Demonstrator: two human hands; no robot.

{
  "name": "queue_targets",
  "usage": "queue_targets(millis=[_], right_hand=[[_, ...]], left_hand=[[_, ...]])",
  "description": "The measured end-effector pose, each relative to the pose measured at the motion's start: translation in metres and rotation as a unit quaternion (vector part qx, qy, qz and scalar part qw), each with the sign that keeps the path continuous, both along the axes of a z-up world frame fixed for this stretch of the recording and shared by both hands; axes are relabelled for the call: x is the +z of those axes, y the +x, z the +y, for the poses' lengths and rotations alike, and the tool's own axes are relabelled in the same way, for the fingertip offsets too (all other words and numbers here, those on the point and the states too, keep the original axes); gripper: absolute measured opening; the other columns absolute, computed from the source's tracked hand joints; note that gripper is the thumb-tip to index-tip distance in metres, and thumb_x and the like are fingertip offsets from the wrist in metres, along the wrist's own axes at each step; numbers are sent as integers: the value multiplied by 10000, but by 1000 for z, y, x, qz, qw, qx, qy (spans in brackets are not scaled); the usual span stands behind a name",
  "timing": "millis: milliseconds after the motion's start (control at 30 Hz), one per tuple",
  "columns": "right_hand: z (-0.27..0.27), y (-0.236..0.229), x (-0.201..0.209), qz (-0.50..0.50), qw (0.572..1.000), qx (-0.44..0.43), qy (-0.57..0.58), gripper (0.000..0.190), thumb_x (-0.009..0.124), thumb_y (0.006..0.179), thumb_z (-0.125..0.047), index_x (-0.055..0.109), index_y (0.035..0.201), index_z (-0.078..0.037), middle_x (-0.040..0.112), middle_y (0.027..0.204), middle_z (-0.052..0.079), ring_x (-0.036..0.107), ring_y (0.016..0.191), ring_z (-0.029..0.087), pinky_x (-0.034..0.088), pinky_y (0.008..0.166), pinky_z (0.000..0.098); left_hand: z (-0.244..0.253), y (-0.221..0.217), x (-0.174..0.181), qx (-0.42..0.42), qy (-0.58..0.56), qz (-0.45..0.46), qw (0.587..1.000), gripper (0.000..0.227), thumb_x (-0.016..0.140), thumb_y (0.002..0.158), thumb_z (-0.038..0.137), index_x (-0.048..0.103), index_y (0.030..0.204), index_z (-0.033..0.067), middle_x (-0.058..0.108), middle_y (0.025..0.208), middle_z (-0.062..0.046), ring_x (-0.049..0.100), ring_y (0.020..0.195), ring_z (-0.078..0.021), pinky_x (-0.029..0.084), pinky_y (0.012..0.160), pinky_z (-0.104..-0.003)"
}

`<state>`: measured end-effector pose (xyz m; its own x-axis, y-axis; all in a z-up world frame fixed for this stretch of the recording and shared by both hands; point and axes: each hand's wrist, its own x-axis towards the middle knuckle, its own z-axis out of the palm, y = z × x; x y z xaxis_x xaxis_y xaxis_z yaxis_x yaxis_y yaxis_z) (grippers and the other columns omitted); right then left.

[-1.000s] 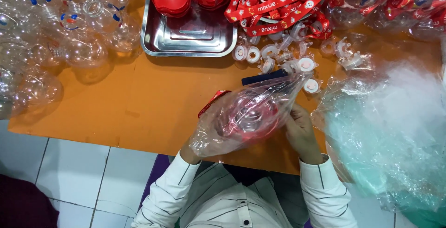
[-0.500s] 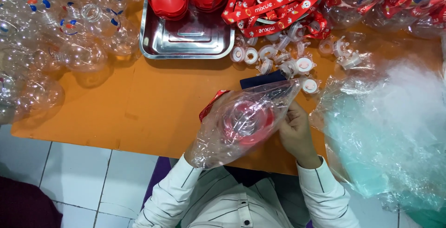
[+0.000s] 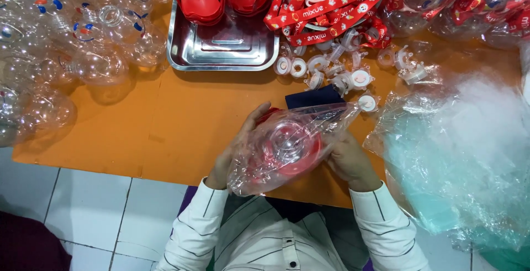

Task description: Assembling red lanyards onto plastic bottle components and placing them into plastic bags.

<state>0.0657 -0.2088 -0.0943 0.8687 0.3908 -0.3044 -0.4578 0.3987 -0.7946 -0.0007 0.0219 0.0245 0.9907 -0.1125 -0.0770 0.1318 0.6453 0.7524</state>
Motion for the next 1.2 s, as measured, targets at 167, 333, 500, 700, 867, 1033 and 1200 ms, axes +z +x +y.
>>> queue_targets(millis=[167, 333, 500, 700, 867, 1033, 1200], right_hand=[[25, -8, 77, -47, 999, -10, -15, 166, 730, 885, -40, 750, 1049, -20, 754, 982, 133, 731, 875, 228, 609, 862, 418], [-1, -10, 13, -52, 996, -54, -40, 127, 743, 925, -109, 746, 1036, -46, 762, 1001, 130, 710, 891, 246, 575, 894, 397], [-2, -12, 12, -65, 994, -55, -73, 152, 724, 929, -142, 736, 1046, -47, 753, 1001, 141, 707, 894, 261, 570, 891, 412], [0, -18, 18, -82, 989, -55, -112, 187, 702, 934, -183, 724, 1060, -47, 743, 1001, 154, 704, 898, 279, 564, 888, 431], [3, -23, 23, -98, 983, -49, -146, 217, 683, 938, -216, 713, 1071, -47, 734, 1000, 165, 701, 900, 294, 559, 885, 446], [-15, -56, -4, -118, 976, -42, -179, 249, 664, 942, -250, 703, 1082, -48, 726, 1000, 176, 699, 903, 309, 553, 882, 461], [-64, -131, -44, -140, 966, -40, -214, 281, 645, 946, -284, 693, 1093, -48, 717, 1000, 187, 696, 906, 324, 548, 880, 477]], left_hand=[[5, 6, -23, -8, 88, 16, 996, 448, 520, 1003, 187, 556, 1426, 44, 554, 1338, -238, 514, 1261, -358, 439, 1055, -506], [2, 10, -19, -17, 177, -21, 984, 283, 593, 1041, 188, 716, 1215, 2, 763, 1034, -151, 689, 947, -198, 593, 841, -382], [6, 15, -40, -5, 256, -27, 966, 189, 596, 1038, 148, 735, 1008, 23, 705, 819, -67, 616, 813, -130, 516, 733, -290], [7, 2, -11, 5, 345, -38, 938, 335, 574, 1059, 311, 788, 1074, 54, 655, 831, -40, 560, 859, -128, 506, 789, -301], [-5, -9, -9, 38, 300, -58, 952, 355, 527, 1080, 262, 760, 995, 8, 728, 1033, -177, 615, 1036, -227, 507, 917, -426], [-9, -12, 1, 51, 210, -25, 976, 303, 565, 1065, 242, 760, 1112, 15, 757, 997, -114, 626, 961, -169, 547, 881, -380], [-7, -8, -27, 56, 175, -3, 983, 198, 654, 1009, 176, 732, 1035, -4, 729, 883, -93, 631, 872, -168, 556, 783, -346]])
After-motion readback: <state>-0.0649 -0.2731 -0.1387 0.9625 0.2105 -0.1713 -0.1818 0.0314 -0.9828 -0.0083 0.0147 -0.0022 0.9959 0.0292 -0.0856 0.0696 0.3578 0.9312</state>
